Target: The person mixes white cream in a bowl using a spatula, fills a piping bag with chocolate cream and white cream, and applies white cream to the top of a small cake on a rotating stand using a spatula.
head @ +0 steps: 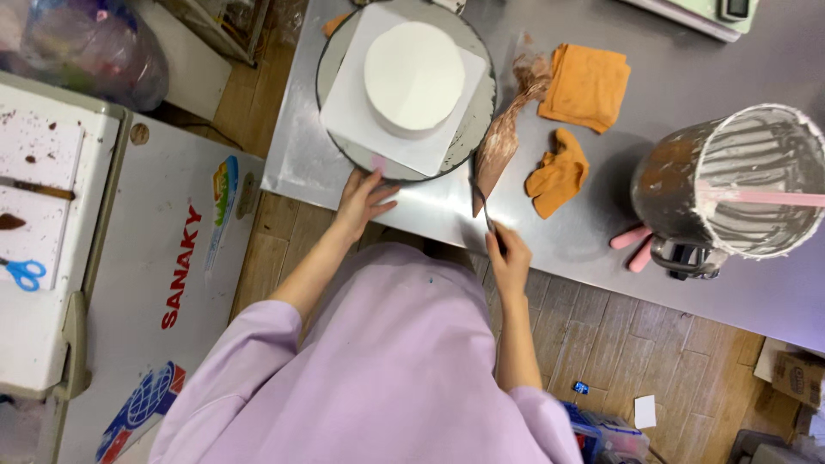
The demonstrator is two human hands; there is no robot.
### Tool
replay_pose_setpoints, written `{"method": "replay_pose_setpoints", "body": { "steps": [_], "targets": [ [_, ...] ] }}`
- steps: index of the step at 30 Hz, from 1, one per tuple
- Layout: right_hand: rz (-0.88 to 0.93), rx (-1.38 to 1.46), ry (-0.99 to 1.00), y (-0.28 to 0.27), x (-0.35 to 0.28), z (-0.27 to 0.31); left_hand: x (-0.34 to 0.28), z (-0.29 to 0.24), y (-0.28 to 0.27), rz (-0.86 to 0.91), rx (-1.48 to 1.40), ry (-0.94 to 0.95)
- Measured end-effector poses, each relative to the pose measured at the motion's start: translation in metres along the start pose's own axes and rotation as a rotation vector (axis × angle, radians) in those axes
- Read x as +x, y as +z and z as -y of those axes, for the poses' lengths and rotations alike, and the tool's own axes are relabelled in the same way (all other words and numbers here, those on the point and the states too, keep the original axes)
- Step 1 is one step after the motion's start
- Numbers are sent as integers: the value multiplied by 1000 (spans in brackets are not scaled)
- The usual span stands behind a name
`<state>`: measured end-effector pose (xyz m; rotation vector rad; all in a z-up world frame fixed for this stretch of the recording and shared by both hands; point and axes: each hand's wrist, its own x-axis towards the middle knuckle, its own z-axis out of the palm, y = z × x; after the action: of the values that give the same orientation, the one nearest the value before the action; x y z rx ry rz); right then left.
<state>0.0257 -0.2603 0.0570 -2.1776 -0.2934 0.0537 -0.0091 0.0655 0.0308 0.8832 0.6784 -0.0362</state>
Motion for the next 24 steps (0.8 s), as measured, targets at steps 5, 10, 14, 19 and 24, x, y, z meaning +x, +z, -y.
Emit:
{"method": "replay_pose_setpoints", "body": {
  "steps": [5,10,14,19,24],
  "targets": [
    [-21,80,-94,34,43,48,10,-22,-5,-62,114,59],
    [-35,99,-67,51,53,73,12,-37,-21,4,167,63],
    [-58,51,-112,54,61,85,10,-40,-20,11,162,66],
    [-66,29,-94,53,59,93,13,-44,-26,13,210,65],
    [-68,23,-79,36,43,88,18,-55,-34,-18,269,95]
  ]
}}
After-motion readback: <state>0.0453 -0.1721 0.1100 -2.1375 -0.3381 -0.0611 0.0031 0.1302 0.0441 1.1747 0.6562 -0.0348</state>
